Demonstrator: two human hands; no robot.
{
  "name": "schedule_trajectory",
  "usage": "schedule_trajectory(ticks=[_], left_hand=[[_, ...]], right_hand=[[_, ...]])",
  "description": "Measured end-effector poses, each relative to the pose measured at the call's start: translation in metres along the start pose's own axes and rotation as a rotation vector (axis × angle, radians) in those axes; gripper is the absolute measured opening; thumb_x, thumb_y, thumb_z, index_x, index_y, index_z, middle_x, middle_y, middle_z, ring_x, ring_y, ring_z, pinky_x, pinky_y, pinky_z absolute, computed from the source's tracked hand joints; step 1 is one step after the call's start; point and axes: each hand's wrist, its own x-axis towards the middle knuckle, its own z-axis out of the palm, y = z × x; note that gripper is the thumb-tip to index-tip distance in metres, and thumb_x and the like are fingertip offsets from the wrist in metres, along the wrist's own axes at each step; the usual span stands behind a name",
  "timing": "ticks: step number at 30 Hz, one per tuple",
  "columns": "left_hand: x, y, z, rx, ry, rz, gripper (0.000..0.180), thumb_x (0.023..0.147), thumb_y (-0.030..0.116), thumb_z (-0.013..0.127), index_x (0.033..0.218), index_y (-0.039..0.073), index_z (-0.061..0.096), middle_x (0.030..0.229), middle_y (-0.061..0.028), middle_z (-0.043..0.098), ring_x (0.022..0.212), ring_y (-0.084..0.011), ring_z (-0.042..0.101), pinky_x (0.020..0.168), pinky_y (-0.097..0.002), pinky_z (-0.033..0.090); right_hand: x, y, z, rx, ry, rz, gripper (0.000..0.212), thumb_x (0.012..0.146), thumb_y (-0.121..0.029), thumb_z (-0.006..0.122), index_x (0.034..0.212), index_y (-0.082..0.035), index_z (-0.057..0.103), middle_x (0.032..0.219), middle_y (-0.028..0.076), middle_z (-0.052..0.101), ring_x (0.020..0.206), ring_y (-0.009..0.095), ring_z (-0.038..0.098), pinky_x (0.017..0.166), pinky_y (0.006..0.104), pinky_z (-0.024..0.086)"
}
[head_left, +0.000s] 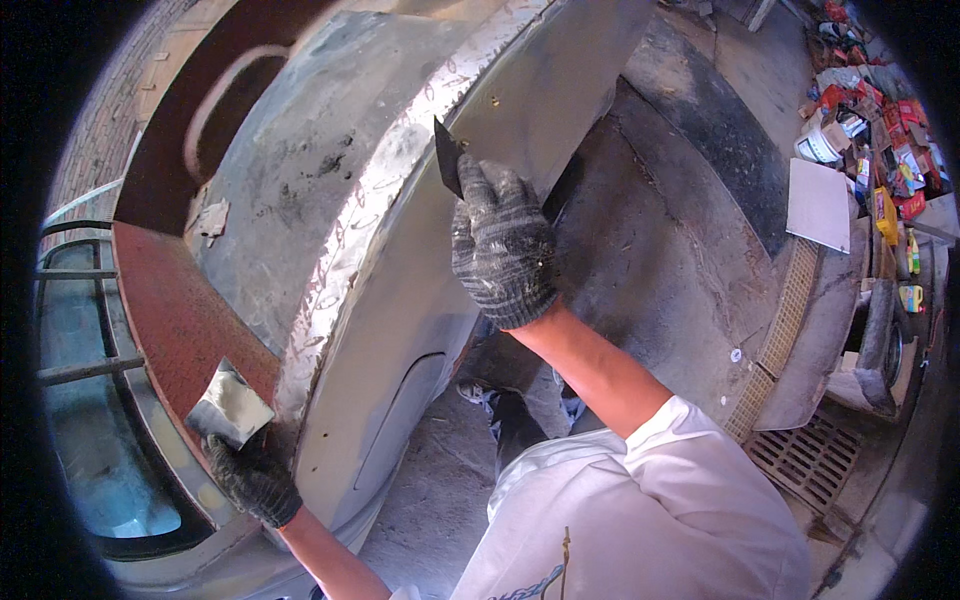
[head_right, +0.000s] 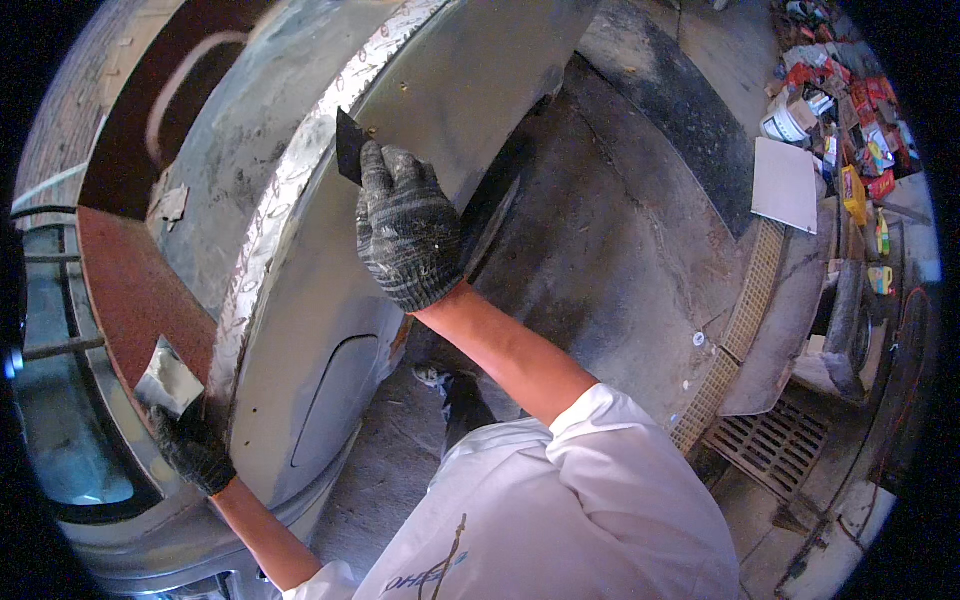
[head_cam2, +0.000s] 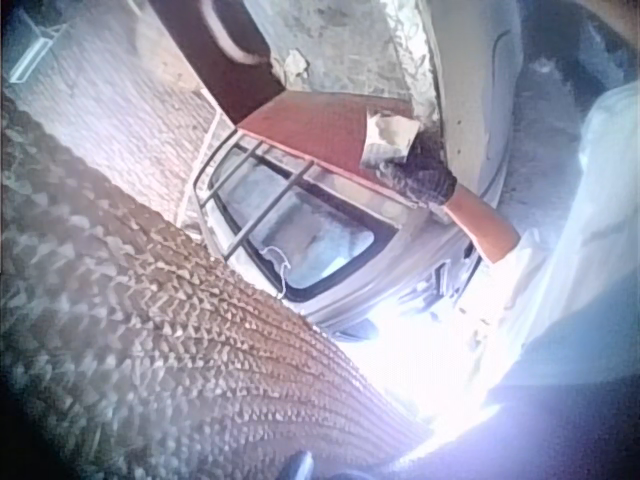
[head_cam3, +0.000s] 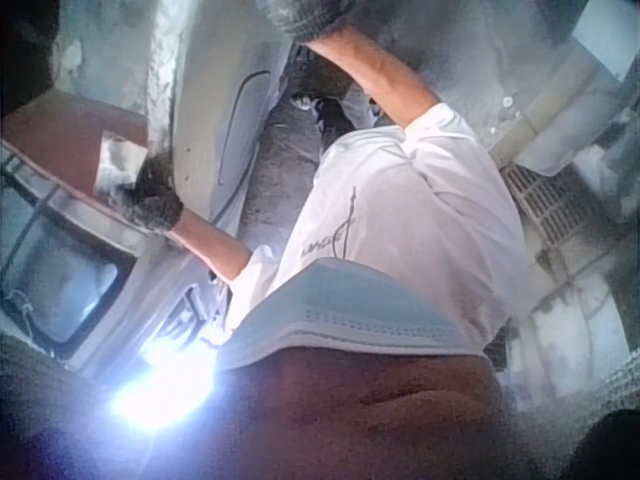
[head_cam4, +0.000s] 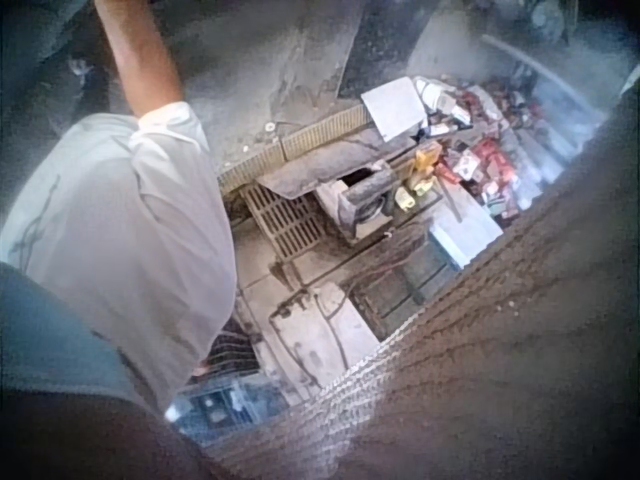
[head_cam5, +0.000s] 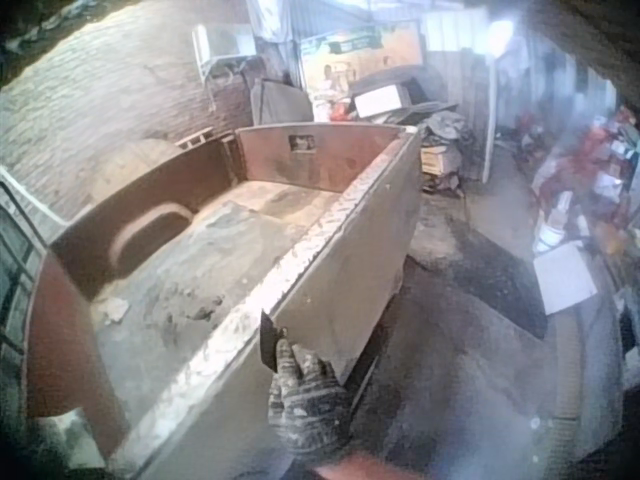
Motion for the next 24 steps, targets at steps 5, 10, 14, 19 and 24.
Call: schedule_trajectory(ticks=[5,10,14,19,24], left_hand=[[-0.005,0.001,0.006,0.412,-0.070,0.370,0.074,0.075,0.002,0.081,0.136,-0.010,0.041,0.138,-0.0229,0.048,0.116,-0.0328,0.057,0.099,-0.0405,0.051],[-0.003,0.010,0.011,0.506,0.105,0.447,0.080,0.075,0.013,0.084,0.137,-0.009,0.039,0.135,-0.0225,0.050,0.117,-0.0347,0.056,0.095,-0.0386,0.054],[-0.005,0.002,0.016,0.049,0.100,0.076,0.065,0.087,0.019,0.072,0.138,-0.004,0.040,0.135,-0.0216,0.050,0.115,-0.0380,0.057,0.092,-0.0477,0.055],[-0.002,0.005,0.002,-0.379,0.053,-0.195,0.049,0.095,0.016,0.059,0.138,0.000,0.041,0.132,-0.0200,0.051,0.109,-0.0383,0.061,0.087,-0.0499,0.059],[-0.002,-0.002,0.003,0.007,0.020,0.030,0.049,0.097,0.022,0.056,0.140,0.003,0.041,0.132,-0.0176,0.053,0.108,-0.0372,0.062,0.087,-0.0488,0.058]], right_hand=[[-0.001,-0.004,0.001,0.026,-0.030,-0.007,0.041,0.088,-0.013,0.056,0.125,0.005,0.056,0.113,0.021,0.059,0.101,0.037,0.059,0.089,0.0429,0.051],[-0.018,-0.023,-0.002,0.065,-0.089,-0.030,0.048,0.082,-0.013,0.057,0.126,0.007,0.055,0.114,0.022,0.058,0.102,0.037,0.059,0.087,0.0429,0.052],[-0.036,-0.049,-0.002,0.120,-0.123,-0.095,0.053,0.078,-0.014,0.058,0.127,0.007,0.055,0.117,0.022,0.058,0.105,0.038,0.059,0.086,0.0427,0.054],[-0.048,-0.037,-0.030,0.398,-0.228,-0.132,0.053,0.078,-0.010,0.062,0.129,0.002,0.056,0.118,0.021,0.060,0.104,0.035,0.061,0.088,0.0452,0.053],[-0.005,0.018,-0.020,0.227,0.001,-0.002,0.046,0.080,-0.010,0.063,0.124,0.000,0.059,0.111,0.020,0.062,0.098,0.035,0.062,0.085,0.0470,0.051]])
